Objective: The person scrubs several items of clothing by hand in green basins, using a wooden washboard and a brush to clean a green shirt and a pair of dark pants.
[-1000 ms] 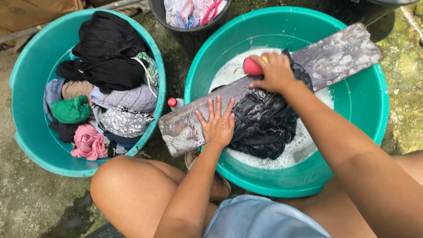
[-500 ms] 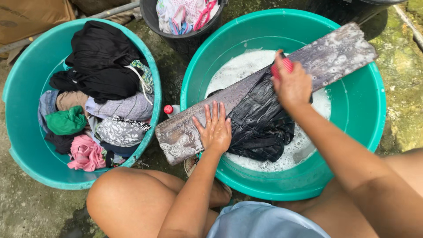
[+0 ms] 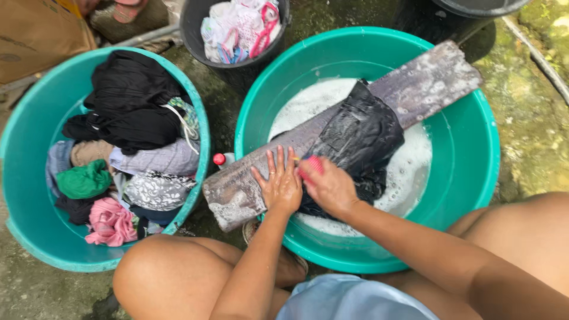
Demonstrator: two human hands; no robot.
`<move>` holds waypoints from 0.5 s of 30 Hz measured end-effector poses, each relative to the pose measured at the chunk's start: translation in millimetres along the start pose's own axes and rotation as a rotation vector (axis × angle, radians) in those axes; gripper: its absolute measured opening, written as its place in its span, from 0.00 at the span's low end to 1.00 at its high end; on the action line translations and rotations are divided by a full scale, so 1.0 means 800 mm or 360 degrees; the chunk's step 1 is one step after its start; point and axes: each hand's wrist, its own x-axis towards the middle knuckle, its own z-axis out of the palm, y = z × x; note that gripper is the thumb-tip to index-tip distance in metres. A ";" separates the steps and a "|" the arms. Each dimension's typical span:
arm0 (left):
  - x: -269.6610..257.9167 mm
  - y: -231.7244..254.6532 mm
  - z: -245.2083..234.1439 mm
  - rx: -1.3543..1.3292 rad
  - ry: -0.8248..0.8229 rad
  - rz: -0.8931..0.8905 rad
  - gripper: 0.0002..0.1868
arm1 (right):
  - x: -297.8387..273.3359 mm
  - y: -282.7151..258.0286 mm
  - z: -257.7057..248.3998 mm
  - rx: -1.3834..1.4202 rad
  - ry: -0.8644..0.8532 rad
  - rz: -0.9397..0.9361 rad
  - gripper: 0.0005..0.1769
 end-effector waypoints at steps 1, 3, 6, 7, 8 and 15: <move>0.001 0.005 0.003 -0.0022 0.0025 0.0009 0.33 | 0.005 0.022 -0.010 -0.0058 -0.0115 0.0019 0.20; -0.003 0.000 0.004 -0.0036 0.0070 0.0018 0.31 | 0.038 0.092 -0.038 -0.0143 -0.0331 0.0064 0.18; -0.002 -0.002 0.008 -0.0010 0.0137 0.0050 0.30 | 0.101 0.172 -0.068 -0.0645 0.0046 0.0817 0.25; -0.002 0.002 0.009 -0.0001 0.0129 0.0040 0.31 | 0.093 0.162 -0.061 -0.0642 0.0019 0.0725 0.24; -0.008 0.004 0.010 0.0007 0.0121 0.0030 0.31 | 0.073 0.131 -0.042 -0.0640 -0.0009 0.0634 0.23; 0.041 -0.026 0.002 -0.0026 0.0158 0.0159 0.29 | 0.052 0.146 -0.026 -0.0711 -0.0375 0.0798 0.13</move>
